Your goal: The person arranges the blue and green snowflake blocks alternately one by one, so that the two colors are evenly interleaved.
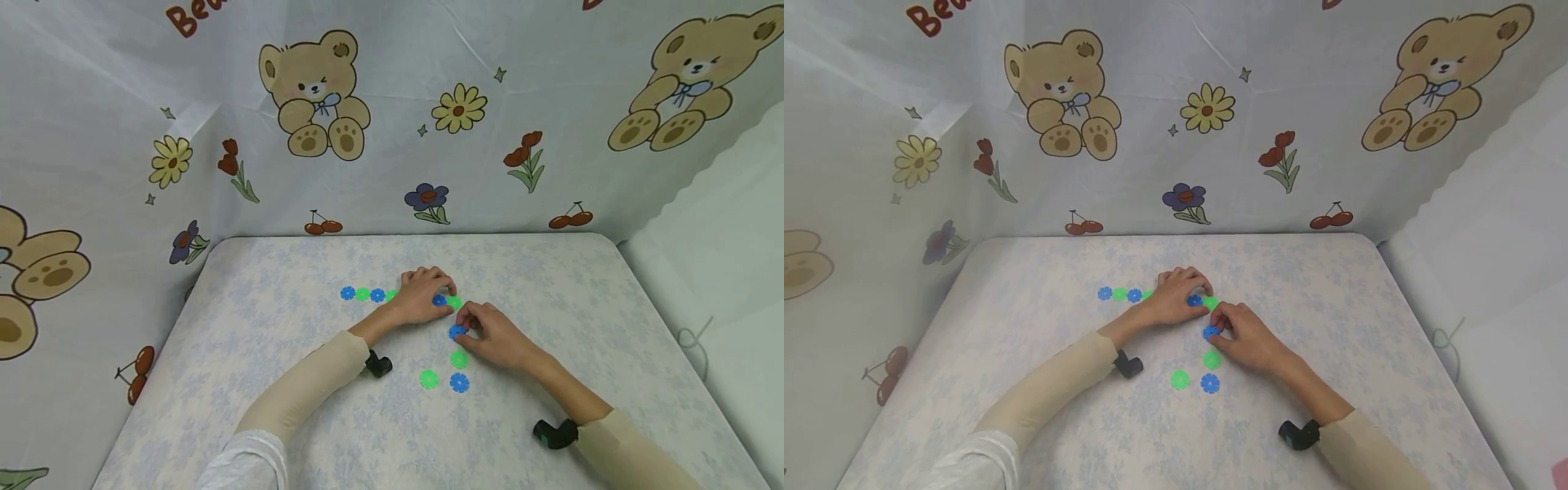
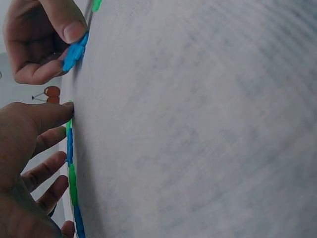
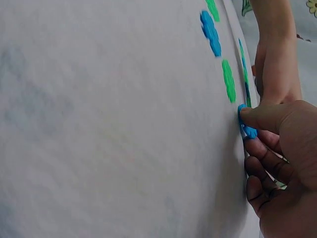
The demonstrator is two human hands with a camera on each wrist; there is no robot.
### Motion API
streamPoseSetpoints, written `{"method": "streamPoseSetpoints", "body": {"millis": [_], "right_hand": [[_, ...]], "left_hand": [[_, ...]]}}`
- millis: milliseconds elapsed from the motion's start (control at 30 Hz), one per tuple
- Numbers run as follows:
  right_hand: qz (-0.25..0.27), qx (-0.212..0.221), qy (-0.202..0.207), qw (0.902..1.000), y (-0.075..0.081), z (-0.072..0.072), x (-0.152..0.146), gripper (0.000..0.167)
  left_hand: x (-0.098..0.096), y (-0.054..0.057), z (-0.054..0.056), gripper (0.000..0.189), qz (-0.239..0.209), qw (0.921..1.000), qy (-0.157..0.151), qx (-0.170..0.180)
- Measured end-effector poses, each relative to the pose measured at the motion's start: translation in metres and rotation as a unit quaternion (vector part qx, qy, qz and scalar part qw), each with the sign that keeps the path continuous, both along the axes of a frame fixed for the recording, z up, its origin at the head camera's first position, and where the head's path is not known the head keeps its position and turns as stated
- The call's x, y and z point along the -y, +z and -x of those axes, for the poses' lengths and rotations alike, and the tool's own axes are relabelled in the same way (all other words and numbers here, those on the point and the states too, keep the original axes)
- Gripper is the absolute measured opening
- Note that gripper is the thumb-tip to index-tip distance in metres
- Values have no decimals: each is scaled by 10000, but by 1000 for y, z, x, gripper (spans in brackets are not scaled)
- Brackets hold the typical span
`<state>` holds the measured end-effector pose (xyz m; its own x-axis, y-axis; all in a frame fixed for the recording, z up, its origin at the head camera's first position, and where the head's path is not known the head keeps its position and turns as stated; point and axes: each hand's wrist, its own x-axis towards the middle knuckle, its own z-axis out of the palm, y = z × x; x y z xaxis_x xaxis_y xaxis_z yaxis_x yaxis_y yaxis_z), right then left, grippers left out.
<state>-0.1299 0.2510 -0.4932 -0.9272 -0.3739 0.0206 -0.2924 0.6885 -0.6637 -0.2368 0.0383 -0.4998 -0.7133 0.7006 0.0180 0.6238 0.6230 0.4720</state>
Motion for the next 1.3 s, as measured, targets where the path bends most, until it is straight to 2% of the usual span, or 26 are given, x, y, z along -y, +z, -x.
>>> {"method": "streamPoseSetpoints", "body": {"millis": [400,667,967,1300], "right_hand": [[-39,-277,-361,9990,-3,25,-27,20],[-88,-200,-506,9985,-2,38,-31,21],[-128,-183,-509,9985,-4,43,-31,21],[-236,-198,-433,9986,-2,44,-30,21]], "left_hand": [[0,-1,0,25,-34,10000,18,-1],[0,-1,-2,25,-9,10000,42,26],[1,2,-3,25,-24,10000,45,57],[1,-2,0,25,-15,10000,38,20]]}}
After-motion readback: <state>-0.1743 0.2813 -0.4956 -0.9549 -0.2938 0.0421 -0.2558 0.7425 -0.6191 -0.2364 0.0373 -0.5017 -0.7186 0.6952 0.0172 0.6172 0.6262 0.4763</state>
